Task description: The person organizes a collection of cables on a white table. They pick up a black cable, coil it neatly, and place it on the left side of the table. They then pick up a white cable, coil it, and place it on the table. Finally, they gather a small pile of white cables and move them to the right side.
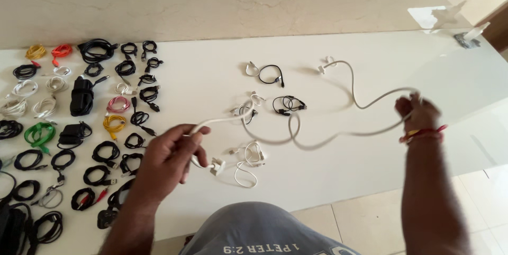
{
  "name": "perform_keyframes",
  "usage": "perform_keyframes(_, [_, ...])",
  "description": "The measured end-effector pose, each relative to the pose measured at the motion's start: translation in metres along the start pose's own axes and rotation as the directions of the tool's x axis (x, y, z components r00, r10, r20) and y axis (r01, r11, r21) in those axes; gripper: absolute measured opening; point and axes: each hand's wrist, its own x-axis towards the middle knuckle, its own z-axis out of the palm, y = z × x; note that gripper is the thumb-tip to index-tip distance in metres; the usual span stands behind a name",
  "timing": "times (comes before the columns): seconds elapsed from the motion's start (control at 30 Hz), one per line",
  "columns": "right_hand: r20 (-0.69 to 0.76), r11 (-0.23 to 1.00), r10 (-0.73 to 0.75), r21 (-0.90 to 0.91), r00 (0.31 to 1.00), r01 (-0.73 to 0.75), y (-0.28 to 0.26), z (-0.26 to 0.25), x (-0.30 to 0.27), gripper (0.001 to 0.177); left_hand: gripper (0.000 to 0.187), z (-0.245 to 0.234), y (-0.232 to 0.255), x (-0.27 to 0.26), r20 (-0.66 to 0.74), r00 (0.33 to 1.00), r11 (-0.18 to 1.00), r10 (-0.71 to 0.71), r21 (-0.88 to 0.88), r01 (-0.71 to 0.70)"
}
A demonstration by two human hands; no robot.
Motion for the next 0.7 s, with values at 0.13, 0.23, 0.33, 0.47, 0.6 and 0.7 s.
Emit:
perform_keyframes(0.13, [-0.132, 0.641, -0.297, -0.762, 0.946, 0.095, 0.042, 0.001, -0.058, 0.080, 0.031, 0.006, -0.003, 0.003, 0.137, 0.987, 0.994, -0.090, -0.045, 0.096])
perform_keyframes(0.23, [0.213, 0.157, -0.524, -0.927, 0.824, 0.340, 0.065, 0.026, -0.136, 0.088, 0.032, 0.011, -0.002, 0.006, 0.196, 0.975, 0.988, -0.104, -0.091, 0.124])
perform_keyframes(0.33, [0.430, 0.427, -0.505, -0.629, 0.749, 0.649, 0.035, 0.100, -0.231, 0.065, 0.033, 0.011, 0.002, 0.010, 0.239, 0.966, 0.981, -0.096, -0.142, 0.133])
perform_keyframes(0.47, [0.647, 0.152, -0.521, -0.571, 0.557, 0.806, -0.030, 0.198, -0.337, 0.070, 0.034, 0.009, 0.008, 0.020, 0.310, 0.949, 0.986, -0.050, -0.138, 0.097])
perform_keyframes(0.6, [0.798, 0.443, -0.423, -0.231, 0.429, 0.866, -0.063, 0.252, -0.383, 0.067, 0.036, 0.005, 0.011, 0.019, 0.391, 0.920, 0.985, -0.007, -0.158, 0.074])
perform_keyframes(0.7, [0.887, 0.312, -0.384, -0.135, 0.255, 0.941, -0.064, 0.276, -0.385, 0.027, 0.036, -0.004, 0.011, 0.014, 0.449, 0.893, 0.982, -0.021, -0.160, 0.103])
